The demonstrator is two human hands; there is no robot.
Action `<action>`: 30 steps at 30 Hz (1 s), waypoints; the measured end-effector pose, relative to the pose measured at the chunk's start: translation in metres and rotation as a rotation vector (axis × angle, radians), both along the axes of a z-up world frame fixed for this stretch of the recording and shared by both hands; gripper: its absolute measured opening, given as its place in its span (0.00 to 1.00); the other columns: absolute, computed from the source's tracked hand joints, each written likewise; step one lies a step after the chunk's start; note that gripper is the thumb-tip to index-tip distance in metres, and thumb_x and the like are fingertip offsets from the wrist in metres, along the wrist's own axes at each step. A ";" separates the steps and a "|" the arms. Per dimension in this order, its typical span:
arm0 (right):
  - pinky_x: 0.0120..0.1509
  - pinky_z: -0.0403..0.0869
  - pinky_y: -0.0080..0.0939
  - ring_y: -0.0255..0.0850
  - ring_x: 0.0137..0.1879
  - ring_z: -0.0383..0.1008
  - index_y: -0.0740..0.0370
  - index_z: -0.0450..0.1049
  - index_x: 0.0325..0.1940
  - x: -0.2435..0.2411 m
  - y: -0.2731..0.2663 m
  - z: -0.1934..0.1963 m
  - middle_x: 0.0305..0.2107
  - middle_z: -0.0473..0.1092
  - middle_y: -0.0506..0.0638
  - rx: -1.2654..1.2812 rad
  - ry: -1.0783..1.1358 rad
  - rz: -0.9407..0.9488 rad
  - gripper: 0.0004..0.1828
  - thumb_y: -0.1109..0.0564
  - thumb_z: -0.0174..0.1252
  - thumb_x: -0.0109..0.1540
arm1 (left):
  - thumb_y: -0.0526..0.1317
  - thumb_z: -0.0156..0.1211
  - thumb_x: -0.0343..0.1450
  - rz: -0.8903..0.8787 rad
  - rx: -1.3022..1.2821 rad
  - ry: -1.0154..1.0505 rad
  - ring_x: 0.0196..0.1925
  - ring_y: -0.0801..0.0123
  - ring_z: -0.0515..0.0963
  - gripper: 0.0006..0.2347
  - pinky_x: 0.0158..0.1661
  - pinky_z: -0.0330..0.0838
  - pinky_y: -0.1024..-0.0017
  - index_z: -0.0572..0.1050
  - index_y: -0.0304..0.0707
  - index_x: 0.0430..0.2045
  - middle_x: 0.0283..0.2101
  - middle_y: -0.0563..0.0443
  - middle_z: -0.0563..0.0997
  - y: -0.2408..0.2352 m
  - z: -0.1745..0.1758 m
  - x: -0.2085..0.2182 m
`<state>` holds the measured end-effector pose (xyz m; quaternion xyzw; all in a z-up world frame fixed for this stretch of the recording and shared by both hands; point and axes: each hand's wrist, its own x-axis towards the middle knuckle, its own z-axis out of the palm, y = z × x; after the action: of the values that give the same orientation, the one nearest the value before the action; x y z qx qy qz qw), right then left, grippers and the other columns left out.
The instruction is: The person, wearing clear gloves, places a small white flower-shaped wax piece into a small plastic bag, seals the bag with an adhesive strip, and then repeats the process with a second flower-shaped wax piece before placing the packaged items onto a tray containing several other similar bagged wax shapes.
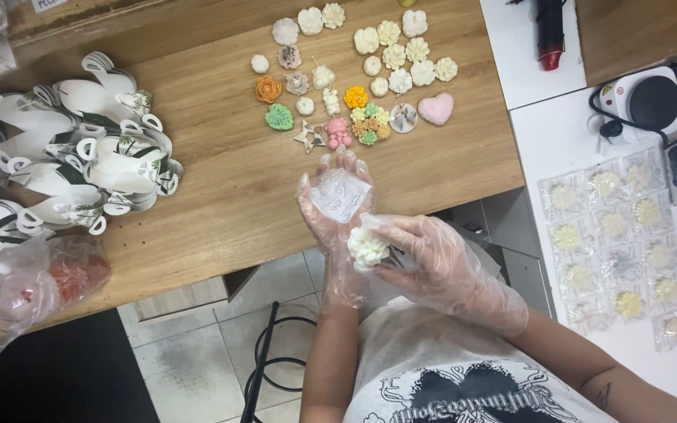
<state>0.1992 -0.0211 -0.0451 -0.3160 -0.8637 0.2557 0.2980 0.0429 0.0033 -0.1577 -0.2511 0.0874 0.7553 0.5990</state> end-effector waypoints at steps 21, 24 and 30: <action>0.60 0.77 0.37 0.36 0.53 0.77 0.67 0.70 0.62 -0.025 -0.011 -0.040 0.47 0.76 0.55 -1.121 0.626 -0.429 0.26 0.64 0.64 0.60 | 0.47 0.55 0.74 0.002 0.002 0.069 0.51 0.56 0.79 0.13 0.60 0.71 0.55 0.77 0.36 0.42 0.49 0.40 0.80 -0.002 -0.010 0.008; 0.61 0.77 0.39 0.38 0.55 0.77 0.69 0.70 0.61 -0.025 -0.008 -0.042 0.49 0.75 0.58 -1.185 0.797 -0.463 0.25 0.65 0.64 0.59 | 0.48 0.54 0.72 0.033 -0.005 0.134 0.52 0.54 0.79 0.14 0.60 0.70 0.53 0.76 0.37 0.42 0.51 0.40 0.80 0.001 -0.012 0.007; 0.60 0.77 0.37 0.36 0.52 0.76 0.68 0.70 0.62 -0.020 -0.010 -0.037 0.46 0.75 0.55 -1.097 0.735 -0.441 0.24 0.66 0.64 0.61 | 0.48 0.53 0.70 0.041 -0.064 0.250 0.54 0.53 0.78 0.15 0.60 0.69 0.49 0.74 0.39 0.44 0.53 0.41 0.79 0.001 -0.005 0.005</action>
<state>0.1795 -0.0314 -0.0820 -0.4819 -0.3683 0.6791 0.4133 0.0479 0.0046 -0.1622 -0.1759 0.1803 0.7895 0.5597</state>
